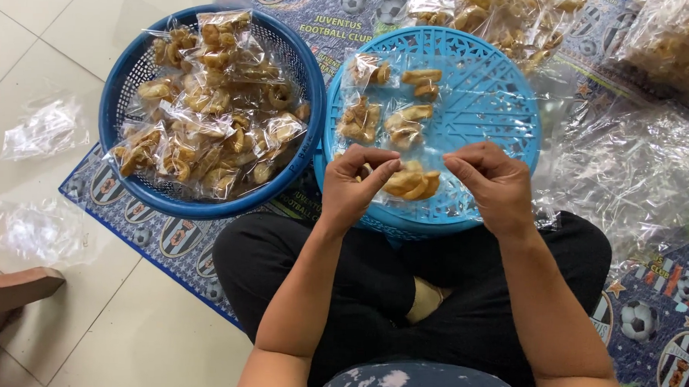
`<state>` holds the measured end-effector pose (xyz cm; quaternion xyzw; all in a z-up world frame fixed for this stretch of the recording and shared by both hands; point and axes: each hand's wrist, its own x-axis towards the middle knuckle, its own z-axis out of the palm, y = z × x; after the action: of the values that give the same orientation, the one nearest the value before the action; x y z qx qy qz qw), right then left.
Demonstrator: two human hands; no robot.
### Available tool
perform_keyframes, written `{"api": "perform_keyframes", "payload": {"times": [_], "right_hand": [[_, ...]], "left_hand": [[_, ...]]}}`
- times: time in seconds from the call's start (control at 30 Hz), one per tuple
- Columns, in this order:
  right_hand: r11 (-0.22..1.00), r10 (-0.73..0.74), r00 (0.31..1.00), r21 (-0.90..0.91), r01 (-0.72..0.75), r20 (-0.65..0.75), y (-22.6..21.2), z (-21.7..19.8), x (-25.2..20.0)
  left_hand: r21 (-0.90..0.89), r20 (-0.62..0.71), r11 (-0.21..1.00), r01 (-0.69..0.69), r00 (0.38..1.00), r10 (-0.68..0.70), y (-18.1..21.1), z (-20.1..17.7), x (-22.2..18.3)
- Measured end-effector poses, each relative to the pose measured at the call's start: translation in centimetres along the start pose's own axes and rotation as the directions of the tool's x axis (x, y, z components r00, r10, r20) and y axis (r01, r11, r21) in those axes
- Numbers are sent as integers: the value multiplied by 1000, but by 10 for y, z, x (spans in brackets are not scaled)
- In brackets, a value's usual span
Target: A person sitting on the floor is manually packaging individual fried snacks into small plastic bags, taking them from a blue basket and placing the filled bags aside.
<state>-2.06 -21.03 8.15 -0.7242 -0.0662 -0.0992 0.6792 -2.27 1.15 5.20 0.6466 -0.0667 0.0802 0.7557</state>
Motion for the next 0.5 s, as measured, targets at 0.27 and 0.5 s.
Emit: {"api": "perform_keyframes", "payload": {"times": [0.27, 0.5], "right_hand": [[965, 133, 991, 230, -122, -32, -18, 8, 1], [950, 153, 988, 279, -143, -14, 3, 9, -4]], "left_hand": [[-61, -20, 998, -23, 1000, 22, 34, 13, -5], [-163, -64, 986, 31, 997, -42, 24, 18, -5]]}}
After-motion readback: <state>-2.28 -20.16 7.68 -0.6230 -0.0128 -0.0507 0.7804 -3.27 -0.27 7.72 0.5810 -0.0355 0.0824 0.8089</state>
